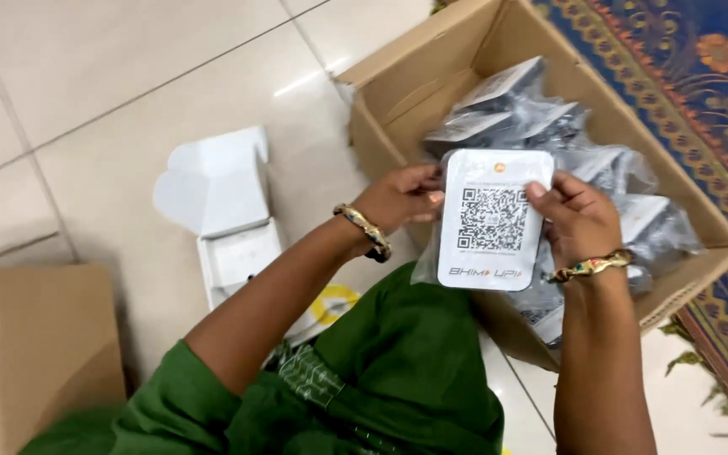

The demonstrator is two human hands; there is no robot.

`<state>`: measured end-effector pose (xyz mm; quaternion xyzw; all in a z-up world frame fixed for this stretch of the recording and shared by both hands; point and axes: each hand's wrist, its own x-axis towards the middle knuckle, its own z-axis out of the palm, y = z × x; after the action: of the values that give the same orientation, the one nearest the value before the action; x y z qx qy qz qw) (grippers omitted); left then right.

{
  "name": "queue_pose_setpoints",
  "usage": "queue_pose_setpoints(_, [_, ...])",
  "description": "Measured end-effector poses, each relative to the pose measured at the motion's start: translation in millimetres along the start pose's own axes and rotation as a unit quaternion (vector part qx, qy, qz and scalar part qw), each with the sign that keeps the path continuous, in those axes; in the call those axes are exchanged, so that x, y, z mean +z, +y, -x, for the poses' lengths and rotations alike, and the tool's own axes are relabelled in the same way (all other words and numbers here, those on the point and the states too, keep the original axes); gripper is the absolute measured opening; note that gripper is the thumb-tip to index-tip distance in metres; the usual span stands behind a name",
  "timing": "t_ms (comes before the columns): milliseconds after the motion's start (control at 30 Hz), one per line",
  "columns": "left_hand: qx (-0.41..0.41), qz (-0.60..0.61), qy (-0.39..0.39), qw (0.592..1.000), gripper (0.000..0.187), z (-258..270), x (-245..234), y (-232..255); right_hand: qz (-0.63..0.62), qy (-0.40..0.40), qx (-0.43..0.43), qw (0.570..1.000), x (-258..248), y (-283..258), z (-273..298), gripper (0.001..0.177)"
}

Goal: Sorting items and applying QR code stickers to small white boxes and larger cardboard containers.

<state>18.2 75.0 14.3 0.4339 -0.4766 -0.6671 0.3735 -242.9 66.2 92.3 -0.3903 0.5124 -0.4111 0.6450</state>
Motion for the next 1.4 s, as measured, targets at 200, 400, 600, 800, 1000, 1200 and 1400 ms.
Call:
queue_pose_setpoints(200, [-0.023,0.182,0.203,0.962,0.041,171.3,-70.2,27.5,-0.046,-0.182,0.034,0.982,145.8,89.9,-22.5,0.024])
queue_pose_setpoints(400, [-0.032,0.049,0.332,0.941,0.036,246.6,-150.4,-101.4,0.007,-0.169,0.085,0.982,268.5,227.7,-25.8,0.031])
queue_pose_setpoints(600, [-0.103,-0.063,0.443,0.888,0.036,264.7,-177.7,-148.3,0.215,-0.119,-0.024,0.969,313.9,280.4,-17.7,0.054])
queue_pose_setpoints(800, [0.009,-0.381,0.469,0.797,0.074,258.7,-158.4,-168.2,0.476,-0.121,-0.274,0.827,302.8,269.7,12.9,0.059])
queue_pose_setpoints(1000, [-0.056,-0.607,0.278,0.742,0.079,280.3,-118.7,-177.4,0.667,-0.200,-0.373,0.613,268.0,293.1,26.3,0.075])
queue_pose_setpoints(1200, [-0.107,-0.626,0.263,0.726,0.080,276.3,-116.9,-169.8,0.750,-0.162,-0.355,0.534,276.2,301.4,25.8,0.072])
queue_pose_setpoints(1400, [-0.180,-0.588,0.246,0.749,0.082,288.5,-127.4,-143.1,0.851,-0.193,-0.241,0.424,305.1,271.2,30.5,0.073])
